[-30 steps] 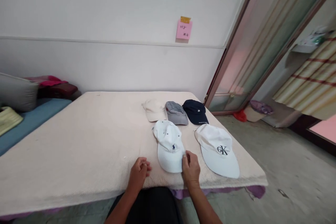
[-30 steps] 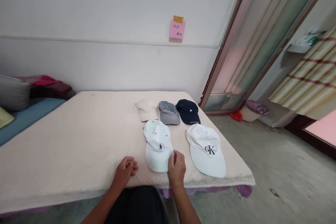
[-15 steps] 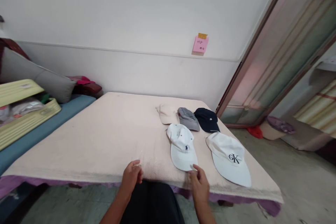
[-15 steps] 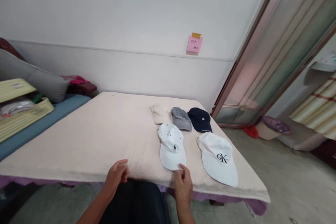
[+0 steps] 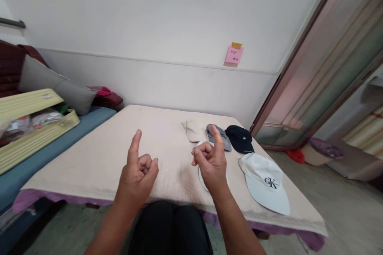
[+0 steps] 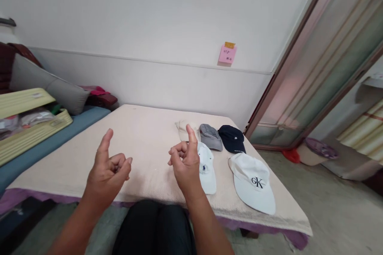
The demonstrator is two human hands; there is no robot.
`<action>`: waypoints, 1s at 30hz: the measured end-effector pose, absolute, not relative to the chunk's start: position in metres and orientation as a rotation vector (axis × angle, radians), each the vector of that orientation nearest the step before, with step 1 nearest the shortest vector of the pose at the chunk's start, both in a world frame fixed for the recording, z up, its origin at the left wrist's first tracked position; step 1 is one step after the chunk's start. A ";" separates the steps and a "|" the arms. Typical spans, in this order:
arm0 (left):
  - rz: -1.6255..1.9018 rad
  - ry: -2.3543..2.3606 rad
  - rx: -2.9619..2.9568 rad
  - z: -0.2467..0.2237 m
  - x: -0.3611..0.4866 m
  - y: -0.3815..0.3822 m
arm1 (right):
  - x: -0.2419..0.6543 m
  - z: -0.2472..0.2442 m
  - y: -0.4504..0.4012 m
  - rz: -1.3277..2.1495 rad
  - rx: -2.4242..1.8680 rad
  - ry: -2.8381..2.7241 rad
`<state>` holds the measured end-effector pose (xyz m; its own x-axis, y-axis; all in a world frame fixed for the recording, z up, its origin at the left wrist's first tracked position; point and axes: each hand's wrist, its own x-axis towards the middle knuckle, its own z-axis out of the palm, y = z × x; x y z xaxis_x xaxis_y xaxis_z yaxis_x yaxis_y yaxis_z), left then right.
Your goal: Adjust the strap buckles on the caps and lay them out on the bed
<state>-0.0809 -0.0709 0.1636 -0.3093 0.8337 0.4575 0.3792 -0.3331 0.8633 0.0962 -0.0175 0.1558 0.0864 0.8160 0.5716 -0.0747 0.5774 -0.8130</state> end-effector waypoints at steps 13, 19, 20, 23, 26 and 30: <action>1.701 1.507 1.701 0.183 -0.066 -0.097 | 0.115 0.188 -0.066 0.666 -0.733 -1.389; 1.762 1.494 1.740 0.195 -0.058 -0.107 | 0.124 0.204 -0.082 0.610 -0.702 -1.417; 1.758 1.498 1.747 0.195 -0.058 -0.107 | 0.124 0.206 -0.083 0.594 -0.700 -1.422; 1.755 1.495 1.757 0.194 -0.060 -0.104 | 0.123 0.208 -0.081 0.558 -0.685 -1.436; 1.768 1.474 1.750 0.192 -0.065 -0.095 | 0.118 0.206 -0.072 0.551 -0.680 -1.427; 1.761 1.498 1.666 0.185 -0.070 -0.075 | 0.112 0.194 -0.049 0.545 -0.713 -1.431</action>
